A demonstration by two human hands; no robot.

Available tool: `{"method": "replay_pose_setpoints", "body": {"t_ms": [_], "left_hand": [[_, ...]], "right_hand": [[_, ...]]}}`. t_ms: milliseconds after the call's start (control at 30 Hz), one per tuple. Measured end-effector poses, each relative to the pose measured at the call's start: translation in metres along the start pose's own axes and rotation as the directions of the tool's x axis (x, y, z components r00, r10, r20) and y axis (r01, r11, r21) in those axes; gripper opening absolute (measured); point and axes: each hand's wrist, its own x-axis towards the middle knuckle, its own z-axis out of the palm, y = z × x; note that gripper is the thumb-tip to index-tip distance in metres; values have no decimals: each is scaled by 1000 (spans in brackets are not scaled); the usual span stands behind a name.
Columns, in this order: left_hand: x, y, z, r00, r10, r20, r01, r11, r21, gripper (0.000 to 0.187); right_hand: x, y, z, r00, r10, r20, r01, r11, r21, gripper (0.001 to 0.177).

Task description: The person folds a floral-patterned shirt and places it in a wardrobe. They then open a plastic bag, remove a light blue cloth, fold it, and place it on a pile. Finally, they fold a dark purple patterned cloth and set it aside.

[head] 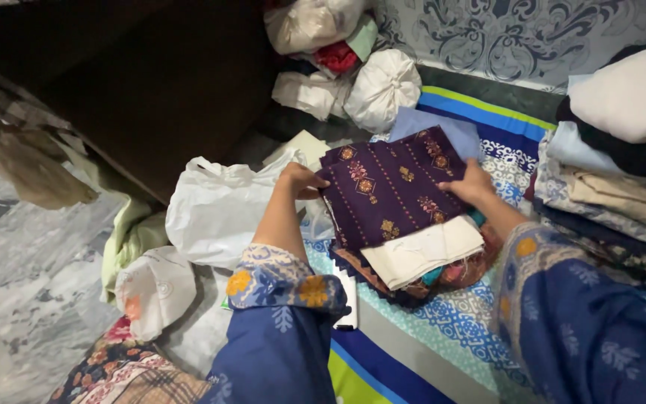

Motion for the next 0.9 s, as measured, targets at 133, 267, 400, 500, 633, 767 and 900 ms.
{"method": "replay_pose_setpoints", "body": {"t_ms": [133,267,400,500,633,767,900], "left_hand": [[9,0,5,987,159,-18,-157,982,102,29],[-46,26,16,843,479,-246,-287,786,548,50],[-46,50,36,777,590,-219,-402,734,548,58],[-35,63,55,692,715,-99,-571,626,532,55],[-23,74,78,606,795,32,-674,492,551,62],[-34,80,94,123,971,204,-711,-57,700,115],[-14,75,98,-122,965,232,-534,-260,804,145]], "right_hand": [[6,-13,-34,984,166,57,-175,950,260,92],[78,38,18,997,30,75,-38,994,106,71],[71,26,20,999,13,35,-15,999,48,69],[44,-3,2,998,46,-46,-44,998,49,74],[45,-12,-5,999,-29,19,25,982,185,59],[99,29,-1,981,-79,174,-1,908,419,24],[98,42,-62,864,-308,398,-107,660,744,18]]}}
